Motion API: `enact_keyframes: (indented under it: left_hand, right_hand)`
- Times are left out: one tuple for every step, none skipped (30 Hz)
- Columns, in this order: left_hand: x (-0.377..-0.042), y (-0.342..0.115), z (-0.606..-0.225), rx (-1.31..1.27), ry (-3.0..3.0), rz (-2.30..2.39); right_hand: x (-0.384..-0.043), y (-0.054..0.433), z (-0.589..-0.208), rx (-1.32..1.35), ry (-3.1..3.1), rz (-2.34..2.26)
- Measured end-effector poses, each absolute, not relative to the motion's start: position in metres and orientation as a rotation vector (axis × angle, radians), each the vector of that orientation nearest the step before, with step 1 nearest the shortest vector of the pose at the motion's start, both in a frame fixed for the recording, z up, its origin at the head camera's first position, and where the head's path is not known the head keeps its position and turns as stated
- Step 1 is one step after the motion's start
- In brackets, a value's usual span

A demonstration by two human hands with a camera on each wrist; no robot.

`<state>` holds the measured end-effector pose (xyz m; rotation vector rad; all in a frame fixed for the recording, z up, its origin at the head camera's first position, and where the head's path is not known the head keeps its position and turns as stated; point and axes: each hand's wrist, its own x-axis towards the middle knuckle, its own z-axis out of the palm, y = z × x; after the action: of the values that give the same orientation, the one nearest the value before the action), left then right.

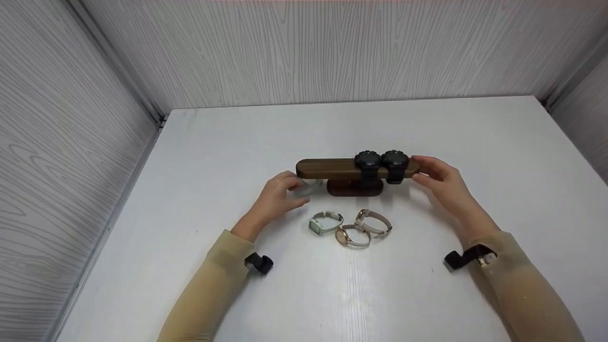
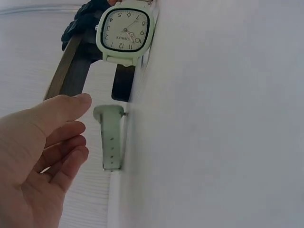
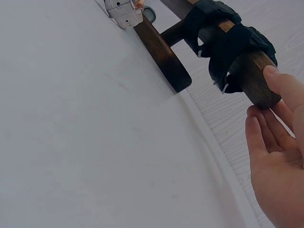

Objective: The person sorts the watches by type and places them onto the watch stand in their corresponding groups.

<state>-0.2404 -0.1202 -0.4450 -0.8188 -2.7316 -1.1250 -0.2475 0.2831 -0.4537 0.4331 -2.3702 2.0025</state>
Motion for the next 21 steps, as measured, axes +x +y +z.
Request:
enact_keyframes:
  left_hand:
    - [-0.242,-0.118,-0.445,-0.848,-2.741,-1.076]
    - [-0.244,-0.116,-0.446,-0.864,-2.756,-1.026]
    - [-0.245,-0.114,-0.446,-0.871,-2.773,-0.988]
    - [-0.247,-0.112,-0.446,-0.869,-2.792,-0.96]
    - [-0.248,-0.111,-0.447,-0.857,-2.812,-0.939]
    - [-0.25,-0.11,-0.447,-0.84,-2.832,-0.922]
    - [-0.25,-0.109,-0.448,-0.821,-2.85,-0.918]
    - [-0.251,-0.108,-0.448,-0.798,-2.868,-0.92]
    - [-0.251,-0.107,-0.449,-0.774,-2.882,-0.925]
    - [-0.252,-0.106,-0.449,-0.751,-2.894,-0.929]
    - [-0.252,-0.105,-0.449,-0.734,-2.902,-0.933]
    - [-0.252,-0.105,-0.449,-0.721,-2.91,-0.937]
    - [-0.252,-0.104,-0.449,-0.714,-2.915,-0.938]
    - [-0.252,-0.103,-0.449,-0.714,-2.918,-0.935]
    - [-0.252,-0.103,-0.449,-0.719,-2.919,-0.933]
    - [-0.252,-0.102,-0.448,-0.726,-2.92,-0.929]
    - [-0.252,-0.102,-0.448,-0.727,-2.919,-0.925]
    - [-0.252,-0.102,-0.447,-0.725,-2.917,-0.918]
    - [-0.251,-0.102,-0.446,-0.721,-2.912,-0.914]
    - [-0.25,-0.103,-0.445,-0.709,-2.908,-0.912]
    - [-0.249,-0.105,-0.444,-0.694,-2.906,-0.912]
  right_hand:
    - [-0.25,0.285,-0.457,0.432,-2.37,2.004]
    - [-0.251,0.286,-0.46,0.433,-2.367,2.006]
    - [-0.252,0.286,-0.461,0.437,-2.367,2.005]
    - [-0.252,0.286,-0.462,0.44,-2.366,2.005]
    - [-0.252,0.286,-0.462,0.443,-2.363,2.005]
    - [-0.251,0.286,-0.462,0.447,-2.359,2.009]
    - [-0.251,0.286,-0.462,0.448,-2.353,2.016]
    - [-0.251,0.286,-0.461,0.45,-2.349,2.017]
    - [-0.25,0.285,-0.461,0.453,-2.345,2.017]
    - [-0.25,0.285,-0.46,0.455,-2.342,2.018]
    - [-0.25,0.285,-0.46,0.457,-2.341,2.016]
    - [-0.249,0.284,-0.46,0.458,-2.335,2.023]
    - [-0.249,0.284,-0.459,0.461,-2.329,2.03]
    - [-0.249,0.284,-0.459,0.461,-2.324,2.032]
    - [-0.249,0.284,-0.459,0.462,-2.32,2.036]
    - [-0.248,0.284,-0.459,0.461,-2.315,2.042]
    - [-0.248,0.284,-0.459,0.46,-2.312,2.044]
    - [-0.248,0.283,-0.459,0.459,-2.308,2.05]
    - [-0.248,0.283,-0.459,0.458,-2.309,2.047]
    - [-0.248,0.283,-0.459,0.459,-2.311,2.043]
    - [-0.248,0.283,-0.458,0.464,-2.31,2.047]
